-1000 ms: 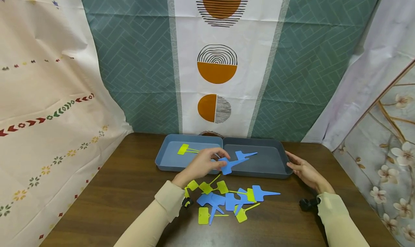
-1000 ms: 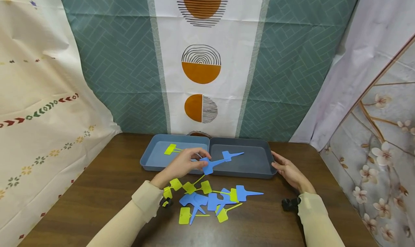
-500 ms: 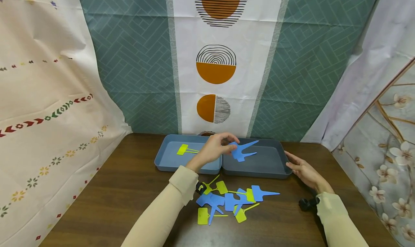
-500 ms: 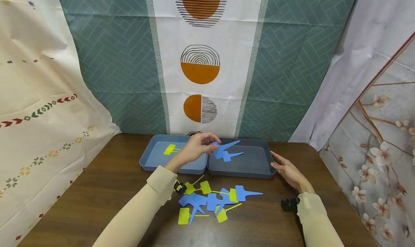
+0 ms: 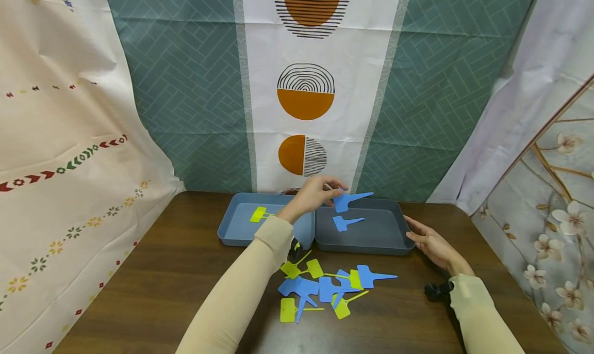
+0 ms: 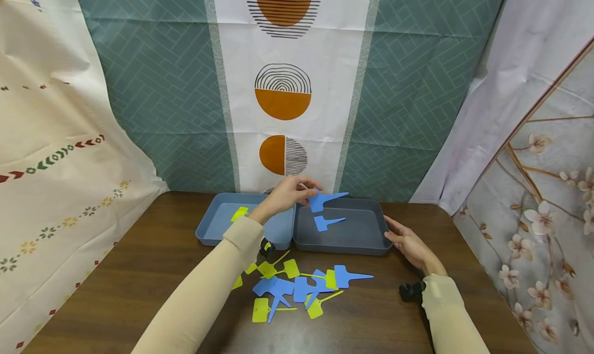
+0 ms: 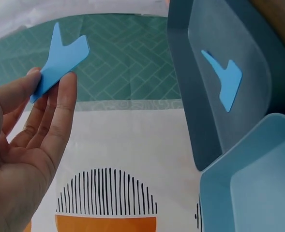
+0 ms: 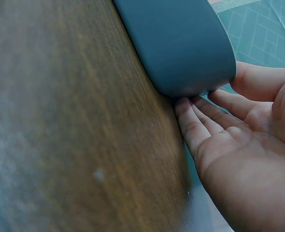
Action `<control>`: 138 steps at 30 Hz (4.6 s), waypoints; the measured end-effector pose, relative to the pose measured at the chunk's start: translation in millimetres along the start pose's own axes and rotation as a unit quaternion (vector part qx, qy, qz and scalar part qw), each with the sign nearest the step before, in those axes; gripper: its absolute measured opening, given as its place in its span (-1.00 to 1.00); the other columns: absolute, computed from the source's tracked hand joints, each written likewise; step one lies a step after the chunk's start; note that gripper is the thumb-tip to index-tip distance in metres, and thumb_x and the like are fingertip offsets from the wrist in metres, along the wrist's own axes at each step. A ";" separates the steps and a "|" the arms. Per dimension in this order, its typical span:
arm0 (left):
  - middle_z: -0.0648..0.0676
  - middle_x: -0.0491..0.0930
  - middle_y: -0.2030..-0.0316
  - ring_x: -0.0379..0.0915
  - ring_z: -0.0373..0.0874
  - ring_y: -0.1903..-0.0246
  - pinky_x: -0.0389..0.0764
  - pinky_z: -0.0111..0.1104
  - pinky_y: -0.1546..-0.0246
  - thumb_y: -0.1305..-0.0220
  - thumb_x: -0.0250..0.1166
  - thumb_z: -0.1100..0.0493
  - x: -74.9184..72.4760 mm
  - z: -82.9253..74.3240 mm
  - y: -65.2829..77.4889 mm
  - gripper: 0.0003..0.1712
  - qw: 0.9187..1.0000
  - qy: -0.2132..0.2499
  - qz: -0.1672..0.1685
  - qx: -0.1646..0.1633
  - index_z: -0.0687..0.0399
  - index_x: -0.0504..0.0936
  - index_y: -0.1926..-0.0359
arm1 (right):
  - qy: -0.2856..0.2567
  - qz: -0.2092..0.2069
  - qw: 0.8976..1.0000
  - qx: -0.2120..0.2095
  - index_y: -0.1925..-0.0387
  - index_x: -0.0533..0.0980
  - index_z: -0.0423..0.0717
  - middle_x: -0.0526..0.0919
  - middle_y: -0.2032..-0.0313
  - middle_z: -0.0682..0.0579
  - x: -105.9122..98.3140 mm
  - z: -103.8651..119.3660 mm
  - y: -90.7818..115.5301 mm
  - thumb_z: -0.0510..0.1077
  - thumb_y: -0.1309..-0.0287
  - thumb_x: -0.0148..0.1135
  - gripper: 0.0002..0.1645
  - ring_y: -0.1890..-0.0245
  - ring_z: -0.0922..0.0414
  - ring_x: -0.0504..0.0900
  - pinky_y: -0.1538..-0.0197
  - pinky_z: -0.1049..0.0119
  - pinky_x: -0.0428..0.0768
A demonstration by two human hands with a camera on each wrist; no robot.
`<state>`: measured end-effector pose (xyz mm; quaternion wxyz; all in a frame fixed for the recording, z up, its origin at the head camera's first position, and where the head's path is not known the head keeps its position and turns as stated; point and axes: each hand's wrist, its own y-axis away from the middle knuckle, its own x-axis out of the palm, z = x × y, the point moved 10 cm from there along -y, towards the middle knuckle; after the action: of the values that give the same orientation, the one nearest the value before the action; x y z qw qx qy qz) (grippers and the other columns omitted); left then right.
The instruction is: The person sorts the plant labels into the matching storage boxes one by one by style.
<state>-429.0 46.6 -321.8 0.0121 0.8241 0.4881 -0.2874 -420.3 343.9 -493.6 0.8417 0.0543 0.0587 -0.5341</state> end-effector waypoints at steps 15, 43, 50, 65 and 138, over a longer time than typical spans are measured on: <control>0.08 0.76 0.06 0.69 -0.15 0.41 0.74 -0.32 0.27 -0.52 0.26 0.24 18.1 16.3 -37.8 -0.79 0.986 -0.146 0.070 -0.043 0.10 0.80 0.00 | -0.003 -0.003 1.000 0.002 -0.64 -0.33 -0.27 -0.45 -0.61 -0.34 -1.0 0.1 0.0 -0.26 -0.62 -0.11 -0.15 -0.56 -0.40 -0.43 -0.43 -0.49 -0.36; 0.15 0.78 0.09 0.74 -0.02 0.32 0.70 -0.43 0.32 -0.51 0.25 0.30 56.2 20.6 -53.2 -0.79 0.964 -0.196 0.163 -0.077 0.25 0.79 0.02 | -0.005 -0.001 1.000 -0.001 -0.63 -0.32 -0.28 -0.45 -0.61 -0.34 -1.4 -0.7 -0.6 -0.26 -0.62 -0.10 -0.15 -0.56 -0.40 -0.44 -0.43 -0.47 -0.36; 0.20 0.75 0.00 0.71 -0.06 0.37 0.73 -0.29 0.20 -0.52 0.22 0.32 64.0 26.0 -51.3 -0.77 0.960 -0.190 0.182 -0.093 0.29 0.77 -0.01 | -0.004 0.000 1.000 -0.004 -0.64 -0.31 -0.28 -0.45 -0.61 -0.33 -1.8 -0.4 -0.3 -0.25 -0.62 -0.10 -0.15 -0.56 -0.39 -0.44 -0.44 -0.46 -0.36; 0.18 0.74 0.03 0.66 -0.12 0.45 0.74 -0.26 0.16 -0.55 0.19 0.31 71.7 38.8 -51.0 -0.75 0.951 -0.219 0.188 -0.108 0.21 0.76 -0.05 | -0.004 0.000 1.000 -0.002 -0.64 -0.31 -0.27 -0.44 -0.61 -0.35 -2.9 -0.8 0.2 -0.25 -0.62 -0.10 -0.15 -0.57 -0.39 -0.44 -0.45 -0.43 -0.36; 0.03 0.69 -0.10 0.62 0.00 -0.01 0.64 -0.18 0.02 -0.57 0.22 0.10 -17.4 47.1 138.6 -0.72 0.996 -0.062 0.053 -0.025 -0.06 0.74 -0.16 | -0.001 0.013 1.000 -0.001 -0.64 -0.33 -0.24 -0.54 -0.60 -0.33 -0.1 3.3 -0.7 -0.24 -0.63 -0.10 -0.14 -0.54 -0.39 -0.54 -0.40 -0.49 -0.42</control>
<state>-344.6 -54.0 -388.8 0.0780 0.8286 0.4494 -0.3246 -420.8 343.2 -490.4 0.8484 0.0541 0.0580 -0.5234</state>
